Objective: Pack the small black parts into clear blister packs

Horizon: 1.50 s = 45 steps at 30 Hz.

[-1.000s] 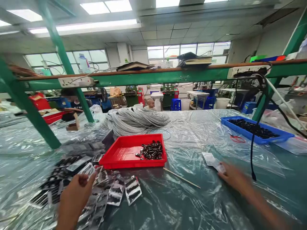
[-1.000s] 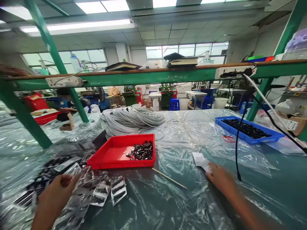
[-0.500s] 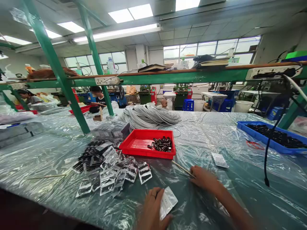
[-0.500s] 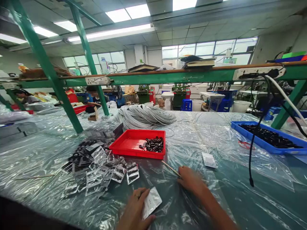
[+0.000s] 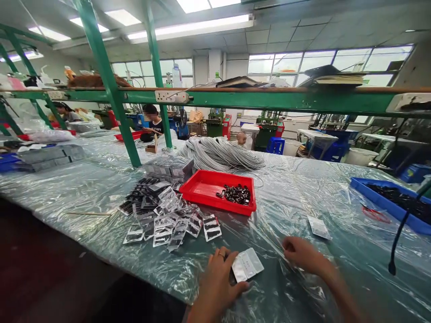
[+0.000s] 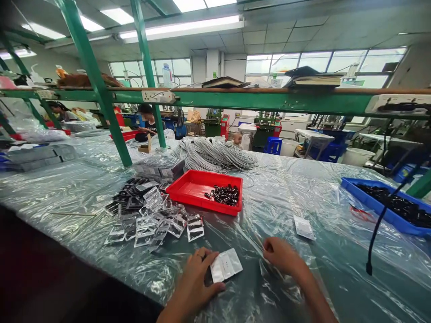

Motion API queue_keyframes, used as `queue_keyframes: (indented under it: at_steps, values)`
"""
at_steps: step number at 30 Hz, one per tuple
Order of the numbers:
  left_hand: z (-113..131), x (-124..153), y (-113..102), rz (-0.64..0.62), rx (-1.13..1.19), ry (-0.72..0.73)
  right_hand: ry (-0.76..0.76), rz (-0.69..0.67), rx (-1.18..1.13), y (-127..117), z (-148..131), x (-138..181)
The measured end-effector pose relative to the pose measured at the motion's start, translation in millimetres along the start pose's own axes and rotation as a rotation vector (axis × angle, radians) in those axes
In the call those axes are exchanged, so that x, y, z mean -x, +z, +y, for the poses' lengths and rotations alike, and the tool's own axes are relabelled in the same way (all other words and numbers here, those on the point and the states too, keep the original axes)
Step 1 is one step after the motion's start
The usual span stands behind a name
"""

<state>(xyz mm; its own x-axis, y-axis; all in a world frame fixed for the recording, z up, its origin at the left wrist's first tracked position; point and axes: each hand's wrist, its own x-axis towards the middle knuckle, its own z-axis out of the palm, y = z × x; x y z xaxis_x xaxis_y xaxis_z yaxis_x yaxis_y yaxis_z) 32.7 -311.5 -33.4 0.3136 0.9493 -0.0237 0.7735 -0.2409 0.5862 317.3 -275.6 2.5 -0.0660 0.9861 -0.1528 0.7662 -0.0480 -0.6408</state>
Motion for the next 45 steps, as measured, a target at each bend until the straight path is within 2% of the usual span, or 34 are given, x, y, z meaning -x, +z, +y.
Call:
queue_keyframes:
  at_steps: [3,6,9,12,15,19,22,25,35,41,45]
  values:
    - [0.8,-4.5,3.3,0.042,0.015,0.011,-0.086,0.020,-0.644,8.9,-16.9,4.8]
    - [-1.6,-5.2,5.8,0.080,0.059,0.015,-0.211,0.115,-1.297,46.0,-57.9,7.1]
    - [-1.6,-4.8,5.7,0.100,0.081,0.018,-0.234,0.082,-1.568,93.1,-99.9,-1.9]
    - [-0.3,-5.1,5.9,0.105,0.061,0.013,-0.179,0.061,-1.600,126.7,-120.0,-17.8]
    - [-1.0,-6.1,8.6,0.111,0.042,0.021,-0.169,0.069,-1.588,137.7,-122.4,-27.6]
    - [-5.5,-6.8,14.1,0.130,0.068,0.021,-0.221,0.074,-1.563,130.8,-123.3,-26.1]
    - [-7.9,-6.8,16.3,0.143,0.089,0.030,-0.200,0.084,-1.537,127.3,-124.8,-23.2]
    - [-7.9,-6.5,15.8,0.142,0.099,0.041,-0.183,0.105,-1.516,130.6,-123.5,-22.7]
    - [-7.3,-2.2,15.8,0.149,0.033,0.070,-0.265,0.077,-1.338,139.5,-117.1,-22.7]
    - [-4.2,-1.4,14.3,0.167,-0.034,0.051,-0.154,0.041,-1.360,144.4,-96.5,6.3]
    - [-5.6,-0.9,16.2,0.164,-0.055,0.080,-0.132,0.050,-1.427,133.9,-93.3,16.9]
